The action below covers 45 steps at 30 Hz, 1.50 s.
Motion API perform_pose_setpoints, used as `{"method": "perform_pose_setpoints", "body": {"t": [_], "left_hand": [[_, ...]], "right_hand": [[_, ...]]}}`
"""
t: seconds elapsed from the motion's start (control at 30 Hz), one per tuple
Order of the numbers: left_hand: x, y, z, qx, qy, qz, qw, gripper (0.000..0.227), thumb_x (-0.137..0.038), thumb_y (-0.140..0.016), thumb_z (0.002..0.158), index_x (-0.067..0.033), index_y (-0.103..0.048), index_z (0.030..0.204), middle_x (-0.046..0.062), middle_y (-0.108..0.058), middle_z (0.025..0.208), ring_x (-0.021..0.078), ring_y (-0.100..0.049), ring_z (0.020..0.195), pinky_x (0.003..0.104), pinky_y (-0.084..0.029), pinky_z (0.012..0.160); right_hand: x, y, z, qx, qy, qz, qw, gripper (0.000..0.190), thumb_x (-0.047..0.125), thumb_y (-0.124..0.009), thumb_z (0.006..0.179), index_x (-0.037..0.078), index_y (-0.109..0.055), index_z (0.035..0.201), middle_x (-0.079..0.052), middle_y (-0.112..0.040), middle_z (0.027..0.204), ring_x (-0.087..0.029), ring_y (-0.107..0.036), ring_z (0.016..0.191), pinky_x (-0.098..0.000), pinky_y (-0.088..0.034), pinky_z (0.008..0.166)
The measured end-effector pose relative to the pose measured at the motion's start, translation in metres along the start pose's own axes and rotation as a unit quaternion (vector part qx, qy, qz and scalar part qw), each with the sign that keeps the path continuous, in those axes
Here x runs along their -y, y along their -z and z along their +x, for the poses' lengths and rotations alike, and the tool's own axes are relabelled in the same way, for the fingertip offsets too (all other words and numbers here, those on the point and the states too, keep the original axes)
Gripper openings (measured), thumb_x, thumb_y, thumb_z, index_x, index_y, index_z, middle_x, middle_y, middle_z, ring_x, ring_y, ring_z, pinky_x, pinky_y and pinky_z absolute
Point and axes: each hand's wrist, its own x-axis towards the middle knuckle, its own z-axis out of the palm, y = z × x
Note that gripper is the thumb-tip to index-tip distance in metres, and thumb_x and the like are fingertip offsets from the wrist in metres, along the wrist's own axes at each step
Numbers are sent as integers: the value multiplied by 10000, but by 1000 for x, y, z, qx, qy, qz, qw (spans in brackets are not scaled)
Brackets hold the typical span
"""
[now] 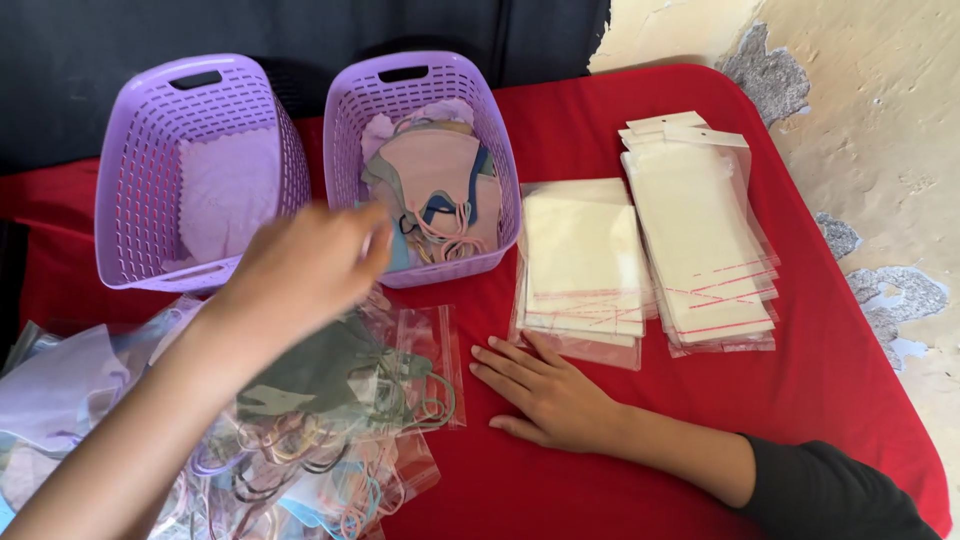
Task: The person picks up fabric face masks one by one, places each mask into a transparent plastic bag, and sets the bagged masks onto the table.
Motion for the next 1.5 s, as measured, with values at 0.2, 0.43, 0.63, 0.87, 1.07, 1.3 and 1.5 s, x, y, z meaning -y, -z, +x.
{"method": "perform_pose_setpoints", "body": {"t": [0.2, 0.43, 0.63, 0.87, 1.07, 1.3, 1.5], "left_hand": [[45, -24, 139, -95, -134, -82, 983, 159, -127, -630, 953, -80, -763, 1027, 105, -761, 1057, 299, -711, 981, 468, -541, 847], [55, -24, 206, 18, -14, -70, 997, 391, -126, -640, 913, -174, -671, 1300, 125, -620, 1382, 335, -583, 1232, 462, -471, 921], [61, -37, 208, 48, 6, -48, 998, 662, -275, -851, 789, -176, -592, 1390, 112, -572, 1427, 355, -548, 1264, 475, -463, 978], [85, -58, 216, -100, -24, -161, 982, 70, -131, -687, 871, -142, -754, 891, 45, -759, 947, 245, -691, 940, 417, -515, 782], [58, -41, 182, -214, -57, -315, 923, 34, -191, -649, 963, -185, -665, 992, -25, -717, 921, 122, -621, 851, 273, -453, 754], [-37, -15, 41, -262, -71, -568, 777, 495, -303, -658, 938, -110, -574, 1386, 61, -601, 1463, 125, -592, 1307, 243, -504, 1064], [-48, -110, -28, -135, 113, -779, 601, 134, 5, -701, 837, 3, -789, 938, 160, -820, 1018, 221, -762, 976, 326, -571, 966]], "right_hand": [[1, 1, 0, -2, -4, 24, 1000, 624, 421, -556, 1057, 51, -433, 1545, -154, -429, 1612, -345, -379, 1497, -559, -194, 1218], [1, 5, 1, 5, -12, 61, 998, 615, 400, -562, 1061, 43, -433, 1544, -166, -432, 1606, -354, -362, 1502, -563, -180, 1220], [0, 5, 1, 20, -20, 83, 996, 608, 402, -536, 1070, 43, -426, 1549, -169, -434, 1604, -357, -342, 1508, -571, -155, 1218], [1, 7, 3, 24, -19, 89, 996, 594, 400, -524, 1074, 38, -443, 1538, -177, -434, 1601, -366, -358, 1497, -577, -158, 1215], [-2, 6, 2, 14, -4, 53, 998, 601, 415, -506, 1077, 32, -446, 1536, -177, -443, 1597, -363, -356, 1504, -561, -172, 1222], [-12, 38, 4, -27, 111, 81, 990, 443, 326, -560, 1085, 152, -535, 1491, -147, -513, 1554, -361, -495, 1450, -480, -433, 1185], [-75, 90, 10, -95, 60, 90, 990, 269, 202, -582, 1036, 10, -690, 1190, -144, -740, 1165, -385, -684, 1109, -520, -526, 991]]}}
